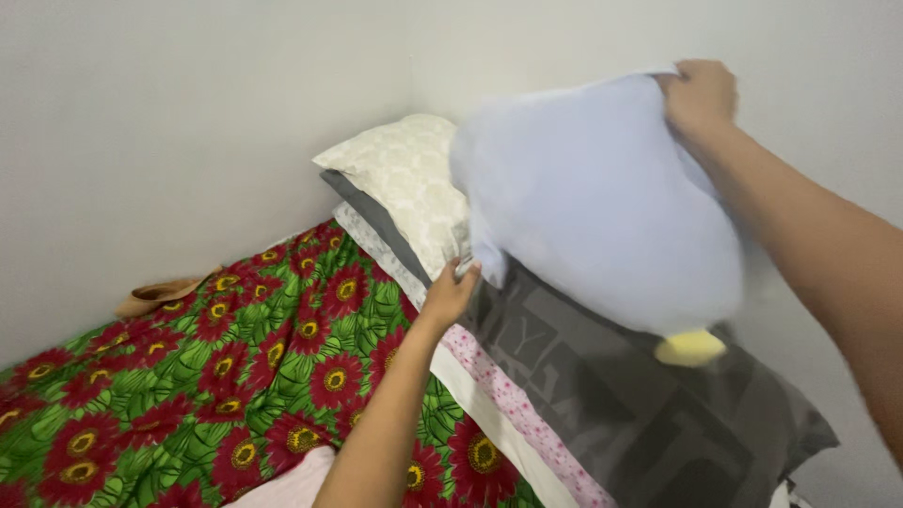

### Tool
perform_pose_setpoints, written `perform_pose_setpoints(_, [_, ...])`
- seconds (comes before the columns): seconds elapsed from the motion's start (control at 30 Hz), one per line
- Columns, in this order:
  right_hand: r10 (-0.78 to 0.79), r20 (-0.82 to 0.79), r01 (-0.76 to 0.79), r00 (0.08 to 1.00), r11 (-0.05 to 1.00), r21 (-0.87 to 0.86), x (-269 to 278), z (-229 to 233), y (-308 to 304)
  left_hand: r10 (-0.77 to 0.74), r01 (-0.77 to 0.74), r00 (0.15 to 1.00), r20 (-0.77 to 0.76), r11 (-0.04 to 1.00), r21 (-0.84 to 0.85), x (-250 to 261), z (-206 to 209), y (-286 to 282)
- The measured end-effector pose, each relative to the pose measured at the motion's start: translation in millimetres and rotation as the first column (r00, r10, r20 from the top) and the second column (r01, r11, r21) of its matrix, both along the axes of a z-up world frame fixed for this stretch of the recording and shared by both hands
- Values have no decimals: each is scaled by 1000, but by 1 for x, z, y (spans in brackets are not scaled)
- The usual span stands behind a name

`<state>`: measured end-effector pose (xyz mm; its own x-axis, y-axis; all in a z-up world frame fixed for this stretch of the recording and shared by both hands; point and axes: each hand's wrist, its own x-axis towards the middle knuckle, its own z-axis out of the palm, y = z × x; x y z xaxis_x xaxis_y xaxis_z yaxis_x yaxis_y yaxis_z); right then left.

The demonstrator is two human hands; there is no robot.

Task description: The person manipulates a large plush pillow on a bed, using scissors to cut a seam and then pulling the fabric to open it. They continue to adjust the pillow and handle a folded towel nearby.

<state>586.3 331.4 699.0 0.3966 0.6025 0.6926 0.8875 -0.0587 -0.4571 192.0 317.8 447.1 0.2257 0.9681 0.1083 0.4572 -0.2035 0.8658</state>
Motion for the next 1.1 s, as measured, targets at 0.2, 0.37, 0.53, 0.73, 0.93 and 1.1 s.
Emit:
perform_pose_setpoints(0.2, [-129,-5,129,992,992,3,-9,-50,94,-1,2,1000,-9,995,95,17,9,10])
perform_pose_setpoints(0.37, [25,53,22,998,677,-735,-7,-126,87,-26,4,982,187,993,116,40,-17,-4])
perform_pose_setpoints(0.53, [177,73,-76,982,710,-700,49,-162,58,-67,46,978,200,993,110,49,-30,-12])
perform_pose_setpoints(0.73, [74,-297,-189,952,906,-379,127,-215,28,-65,53,988,143,995,84,58,-40,-21])
perform_pose_setpoints(0.93, [57,-243,-189,968,802,-566,106,-229,31,-74,74,991,110,997,9,66,-47,-29])
perform_pose_setpoints(1.1, [266,-156,-306,951,752,-584,30,-248,31,-65,74,992,105,994,-82,62,-45,-39])
